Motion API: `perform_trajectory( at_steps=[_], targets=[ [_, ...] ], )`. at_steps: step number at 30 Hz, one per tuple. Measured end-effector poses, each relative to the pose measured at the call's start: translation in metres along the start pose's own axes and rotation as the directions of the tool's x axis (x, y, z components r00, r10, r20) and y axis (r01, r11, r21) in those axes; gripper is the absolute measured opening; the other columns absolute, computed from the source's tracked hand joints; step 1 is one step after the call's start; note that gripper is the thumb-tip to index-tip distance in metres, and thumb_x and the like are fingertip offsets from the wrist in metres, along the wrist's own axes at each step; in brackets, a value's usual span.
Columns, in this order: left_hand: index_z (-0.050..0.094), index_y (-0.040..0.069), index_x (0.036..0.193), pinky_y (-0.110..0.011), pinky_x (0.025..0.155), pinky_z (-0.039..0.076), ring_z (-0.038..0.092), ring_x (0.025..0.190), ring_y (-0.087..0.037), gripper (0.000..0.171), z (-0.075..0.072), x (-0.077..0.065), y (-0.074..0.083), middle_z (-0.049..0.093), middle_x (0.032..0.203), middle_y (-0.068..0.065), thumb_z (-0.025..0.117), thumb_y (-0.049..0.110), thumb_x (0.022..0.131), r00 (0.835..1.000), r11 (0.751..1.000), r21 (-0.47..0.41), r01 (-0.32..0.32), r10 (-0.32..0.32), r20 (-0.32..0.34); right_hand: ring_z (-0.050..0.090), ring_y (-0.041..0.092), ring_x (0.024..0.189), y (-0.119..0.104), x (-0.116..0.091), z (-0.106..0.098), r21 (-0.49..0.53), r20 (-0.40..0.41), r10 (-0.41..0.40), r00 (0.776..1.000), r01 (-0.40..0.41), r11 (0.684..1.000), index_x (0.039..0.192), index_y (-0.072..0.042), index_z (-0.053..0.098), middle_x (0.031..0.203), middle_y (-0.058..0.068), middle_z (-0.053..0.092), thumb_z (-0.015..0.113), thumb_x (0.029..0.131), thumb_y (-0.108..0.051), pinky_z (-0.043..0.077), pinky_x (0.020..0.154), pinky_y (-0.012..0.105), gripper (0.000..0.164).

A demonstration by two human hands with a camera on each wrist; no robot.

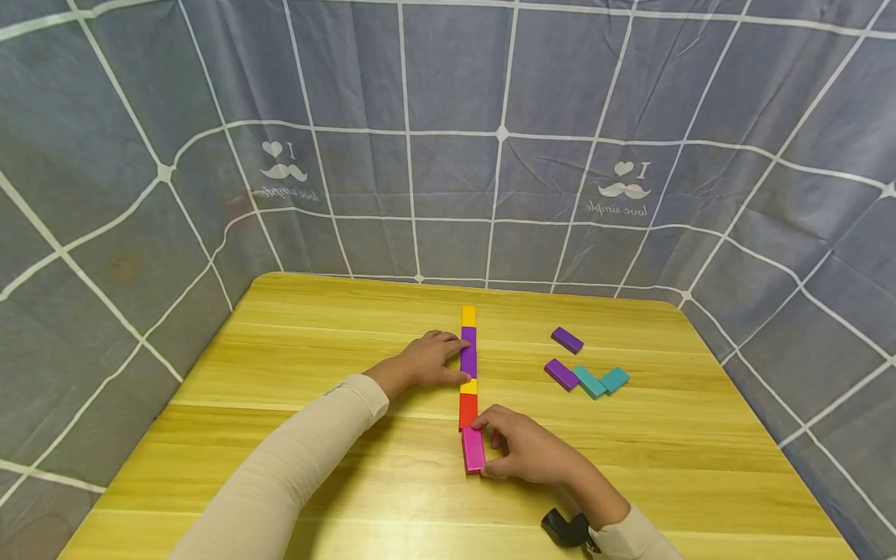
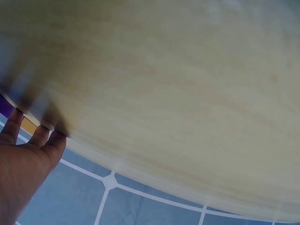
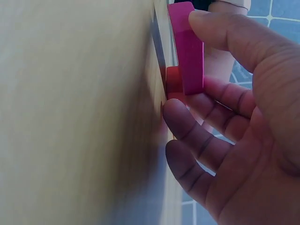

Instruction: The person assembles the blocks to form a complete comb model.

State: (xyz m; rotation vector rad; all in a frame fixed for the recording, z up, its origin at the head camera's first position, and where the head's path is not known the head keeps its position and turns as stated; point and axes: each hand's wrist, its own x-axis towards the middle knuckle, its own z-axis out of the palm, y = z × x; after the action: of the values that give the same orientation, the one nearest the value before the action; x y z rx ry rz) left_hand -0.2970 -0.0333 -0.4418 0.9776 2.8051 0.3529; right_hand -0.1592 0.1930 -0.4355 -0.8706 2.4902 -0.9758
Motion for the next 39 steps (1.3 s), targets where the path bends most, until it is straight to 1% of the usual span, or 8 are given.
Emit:
perform_trajectory(
  at_steps=[6,8,14,17,26,33,39],
  targets=[
    [0.044,0.020,0.151,-0.050,0.110,0.035,0.037,0.139,-0.036,0.076,0.0012,0.0000,-0.0005,0.046,0.149,-0.009,0.061,0.061,0.089,1.000,1.000,0.004,0.001,-0.001,-0.002,0.052,0.009,0.087,-0.0001,0.0005,0.0015,-0.064,0.004,0.004,1.000,-0.003,0.998,0.121,-0.016,0.060,0.096,-0.005,0.055,0.081,0.081,-0.027,0.047,0.078,0.025,0.046],
    [0.045,0.020,0.151,-0.050,0.110,0.035,0.038,0.139,-0.036,0.076,0.0012,-0.0004,-0.0006,0.046,0.149,-0.009,0.061,0.060,0.089,1.000,1.000,0.004,0.000,0.000,-0.003,0.051,0.009,0.087,0.0000,0.0006,0.0019,-0.080,0.007,0.010,1.000,-0.010,0.997,0.120,-0.016,0.060,0.096,-0.006,0.054,0.081,0.082,-0.028,0.046,0.078,0.025,0.045],
    [0.045,0.020,0.151,-0.050,0.110,0.035,0.038,0.138,-0.036,0.075,0.0017,-0.0007,-0.0006,0.047,0.148,-0.009,0.062,0.059,0.089,1.000,1.000,0.001,0.000,0.000,-0.007,0.050,0.010,0.087,0.0005,0.0011,0.0016,-0.085,0.018,0.034,0.999,-0.032,0.996,0.120,-0.018,0.060,0.096,-0.006,0.054,0.081,0.082,-0.036,0.045,0.077,0.025,0.047],
    [0.045,0.020,0.151,-0.049,0.110,0.035,0.038,0.139,-0.035,0.075,0.0018,-0.0007,-0.0005,0.047,0.148,-0.009,0.062,0.059,0.089,1.000,1.000,-0.003,0.001,-0.001,-0.007,0.050,0.010,0.087,0.0005,0.0011,0.0016,-0.081,0.018,0.036,0.999,-0.035,0.996,0.120,-0.018,0.061,0.096,-0.006,0.054,0.081,0.083,-0.037,0.045,0.077,0.025,0.046],
    [0.045,0.020,0.151,-0.049,0.110,0.036,0.038,0.138,-0.034,0.075,0.0040,0.0013,-0.0022,0.047,0.148,-0.008,0.062,0.060,0.089,1.000,1.000,-0.007,-0.006,0.006,-0.018,0.050,0.009,0.085,-0.0013,0.0017,0.0029,-0.098,0.011,0.023,1.000,-0.022,0.995,0.120,-0.017,0.062,0.095,-0.006,0.054,0.079,0.084,-0.037,0.045,0.075,0.024,0.045],
    [0.044,0.022,0.151,-0.050,0.110,0.035,0.037,0.139,-0.034,0.075,0.0044,0.0016,-0.0024,0.046,0.149,-0.007,0.061,0.061,0.089,1.000,1.000,-0.007,0.002,-0.002,-0.004,0.050,0.009,0.085,-0.0036,0.0041,0.0055,-0.126,0.011,-0.001,1.000,0.002,0.992,0.127,-0.017,0.062,0.096,-0.008,0.054,0.078,0.085,-0.038,0.044,0.074,0.024,0.049],
    [0.043,0.022,0.152,-0.050,0.111,0.034,0.037,0.139,-0.034,0.076,0.0036,0.0009,-0.0018,0.045,0.150,-0.007,0.061,0.061,0.089,1.000,1.000,-0.013,0.006,-0.006,-0.001,0.049,0.009,0.083,-0.0052,0.0064,0.0061,-0.141,0.010,-0.011,1.000,0.012,0.990,0.127,-0.017,0.063,0.094,-0.008,0.054,0.078,0.086,-0.038,0.043,0.072,0.023,0.049]
  ],
)
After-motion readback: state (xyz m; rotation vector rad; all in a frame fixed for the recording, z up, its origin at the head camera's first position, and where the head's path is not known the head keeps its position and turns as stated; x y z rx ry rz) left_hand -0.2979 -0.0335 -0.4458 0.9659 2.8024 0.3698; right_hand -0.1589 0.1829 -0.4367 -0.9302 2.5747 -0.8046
